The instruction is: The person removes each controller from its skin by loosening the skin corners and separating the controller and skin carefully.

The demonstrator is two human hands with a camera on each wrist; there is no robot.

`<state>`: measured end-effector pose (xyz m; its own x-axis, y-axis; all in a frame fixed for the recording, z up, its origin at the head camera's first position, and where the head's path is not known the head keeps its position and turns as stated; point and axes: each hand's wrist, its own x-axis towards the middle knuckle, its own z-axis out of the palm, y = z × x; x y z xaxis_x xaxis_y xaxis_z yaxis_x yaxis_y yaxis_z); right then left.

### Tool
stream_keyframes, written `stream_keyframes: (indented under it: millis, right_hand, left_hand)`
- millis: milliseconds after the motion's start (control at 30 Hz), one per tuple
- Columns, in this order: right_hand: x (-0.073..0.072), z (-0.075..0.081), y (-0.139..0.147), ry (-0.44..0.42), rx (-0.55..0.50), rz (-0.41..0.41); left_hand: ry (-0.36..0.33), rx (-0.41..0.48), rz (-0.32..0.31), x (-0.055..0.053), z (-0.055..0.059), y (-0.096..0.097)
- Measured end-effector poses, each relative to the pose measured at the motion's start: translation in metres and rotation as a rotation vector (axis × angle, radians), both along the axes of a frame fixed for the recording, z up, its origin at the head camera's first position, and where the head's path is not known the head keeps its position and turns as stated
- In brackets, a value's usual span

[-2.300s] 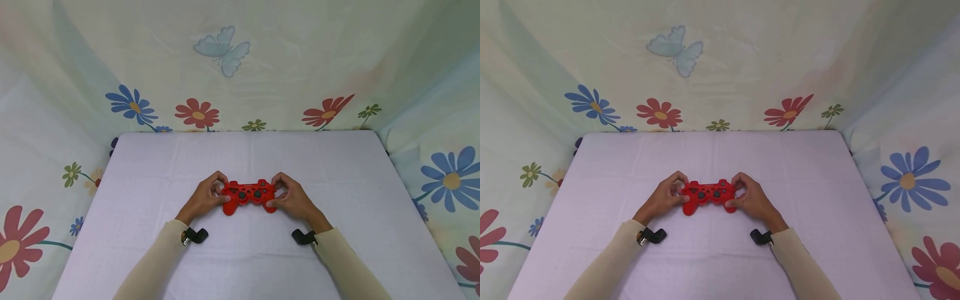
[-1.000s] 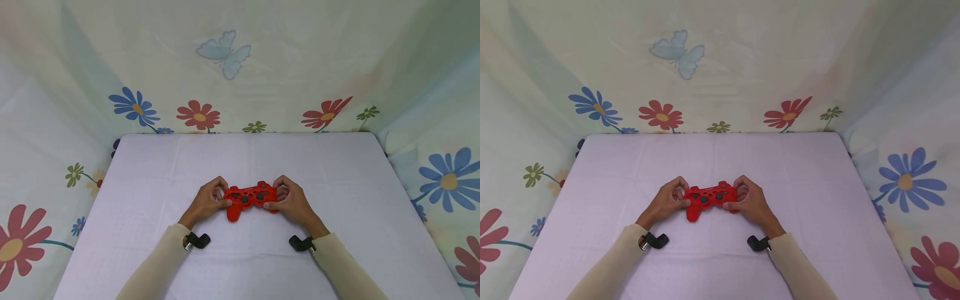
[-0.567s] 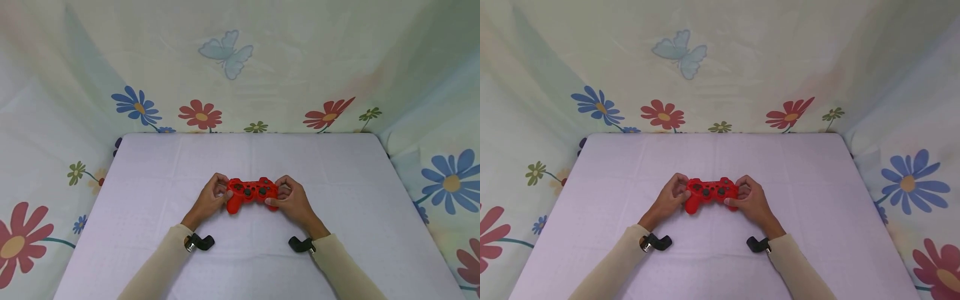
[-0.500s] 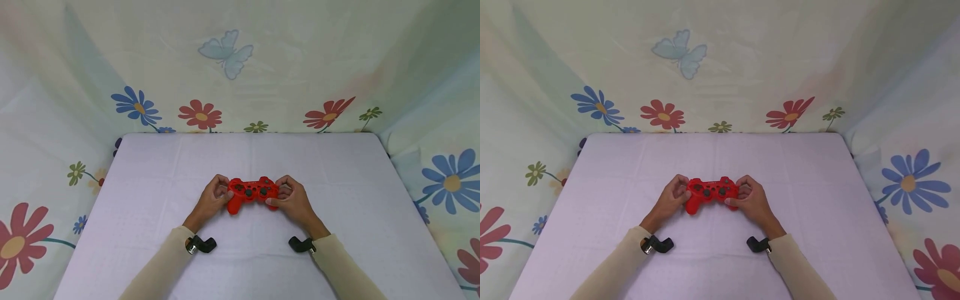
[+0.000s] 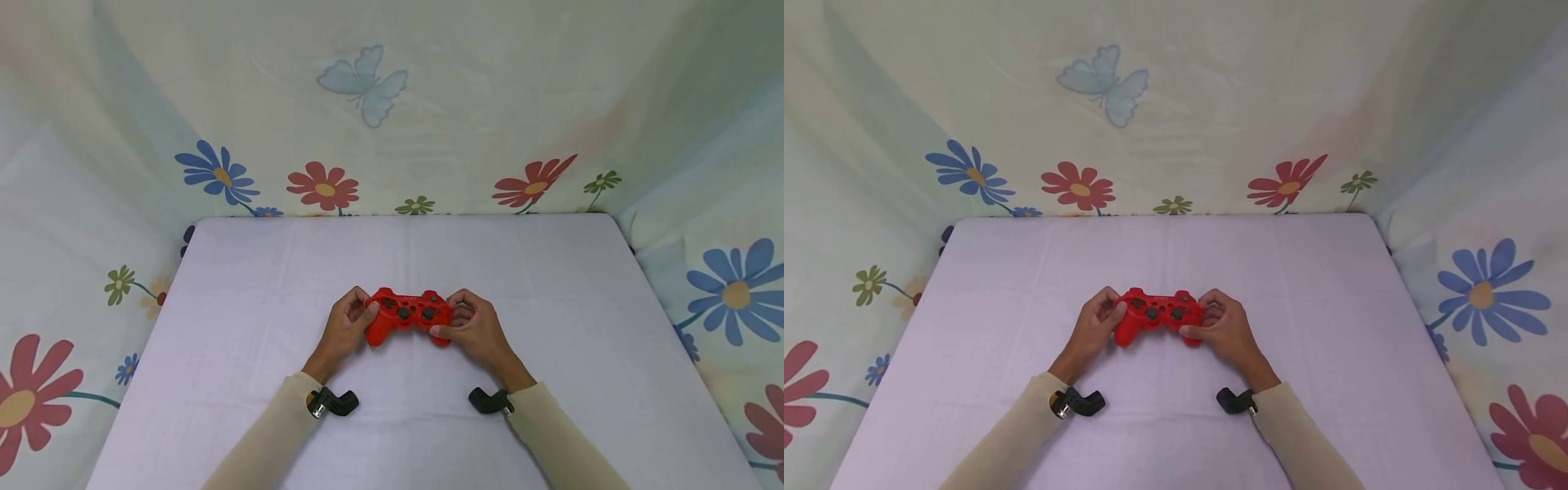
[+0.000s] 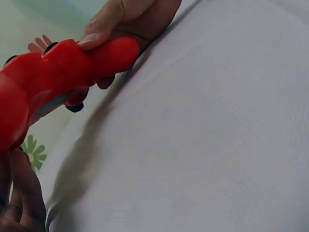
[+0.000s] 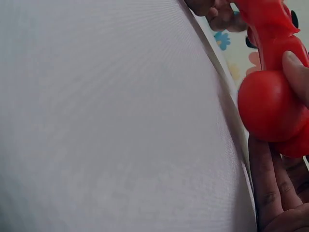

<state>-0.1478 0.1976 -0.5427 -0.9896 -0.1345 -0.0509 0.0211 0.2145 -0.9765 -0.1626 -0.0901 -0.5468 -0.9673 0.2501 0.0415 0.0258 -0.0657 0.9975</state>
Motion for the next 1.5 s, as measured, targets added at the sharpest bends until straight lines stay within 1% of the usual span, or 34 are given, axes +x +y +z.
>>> stream_keyframes:
  millis: [100,200,300,533,633,867,1100,1267,1333,1400,1500]
  right_hand:
    - [0.000,-0.001,-0.001,0.016,0.009,0.002]
    - [0.001,-0.001,-0.003,0.007,-0.003,-0.004]
    - [0.002,-0.002,-0.004,-0.002,0.003,-0.009]
    - [0.003,-0.001,-0.006,0.008,0.016,-0.021]
    - [0.003,-0.001,-0.006,0.022,0.028,-0.026]
    - [0.002,0.000,-0.007,-0.010,0.060,-0.037]
    - [0.001,0.003,-0.007,-0.011,0.083,-0.051]
    - [0.001,0.004,-0.006,-0.031,0.099,-0.076]
    - [0.001,0.004,-0.005,-0.030,0.102,-0.078]
    - [0.001,0.003,-0.005,-0.029,0.104,-0.077]
    - [0.000,0.002,-0.004,-0.019,0.108,-0.065]
  left_hand:
    - [-0.009,0.004,0.001,-0.001,-0.001,-0.001]
    - [-0.043,0.012,-0.002,-0.001,-0.002,-0.001]
    - [-0.051,0.010,0.022,0.000,-0.003,0.001]
    - [-0.040,0.088,0.088,0.009,0.000,0.013]
    - [-0.036,0.105,0.107,0.011,0.001,0.014]
    - [-0.077,0.086,0.109,0.008,-0.001,0.010]
    - [-0.063,0.109,0.107,0.007,-0.002,0.008]
    - [-0.071,0.132,0.113,0.008,-0.002,0.009]
    - [-0.064,0.121,0.119,0.009,-0.002,0.009]
    - [-0.043,0.092,0.123,0.010,-0.002,0.008]
    - [0.013,-0.044,0.142,0.012,-0.002,0.003]
